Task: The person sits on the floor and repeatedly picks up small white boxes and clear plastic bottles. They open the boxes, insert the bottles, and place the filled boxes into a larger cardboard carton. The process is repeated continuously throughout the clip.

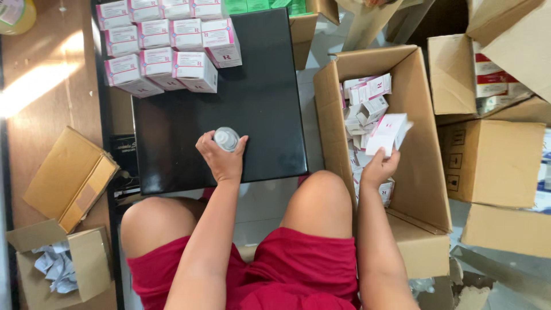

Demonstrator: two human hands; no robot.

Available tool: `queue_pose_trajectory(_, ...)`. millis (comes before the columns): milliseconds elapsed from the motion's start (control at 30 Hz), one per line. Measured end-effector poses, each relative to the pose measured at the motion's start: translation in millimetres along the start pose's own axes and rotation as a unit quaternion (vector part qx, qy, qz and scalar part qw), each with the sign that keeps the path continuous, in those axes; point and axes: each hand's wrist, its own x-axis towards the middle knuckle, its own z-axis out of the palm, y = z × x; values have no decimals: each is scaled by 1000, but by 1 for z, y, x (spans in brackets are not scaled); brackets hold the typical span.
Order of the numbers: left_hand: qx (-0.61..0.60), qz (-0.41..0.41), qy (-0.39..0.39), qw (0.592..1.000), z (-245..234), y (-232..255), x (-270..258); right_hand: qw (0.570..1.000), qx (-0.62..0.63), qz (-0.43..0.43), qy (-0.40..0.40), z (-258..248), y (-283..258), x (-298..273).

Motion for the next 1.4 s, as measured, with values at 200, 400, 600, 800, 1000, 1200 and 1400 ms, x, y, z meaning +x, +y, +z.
queue_pose_trajectory(200, -187, -6, 143, 972, -19, -8, -8, 921, 24, -334, -200, 8, -211, -90)
queue_pose_trajectory(400, -615, -141, -105, 768, -122, -2, -18, 804, 96, -444, -384, 27, -325, -194)
queue_pose_trajectory(600, -654, -88, -155, 735, -198, -23, -30, 744, 107, -357, -555, 60, -270, -286)
queue_pose_trajectory(800, -538, -276, -117, 788, -192, -56, -46, 777, 106, -82, -615, 77, -198, -302)
queue_pose_trajectory(1000, -522, -278, -193, 783, -212, -60, -34, 763, 57, -264, -588, 73, -211, -293)
queue_pose_trajectory(1200, -672, -328, -246, 617, -215, -66, -29, 790, 38, -288, -540, 67, -231, -302)
queue_pose_trajectory(1400, -736, -285, -270, 552, -203, -66, -33, 815, 152, -183, -529, 64, -245, -329)
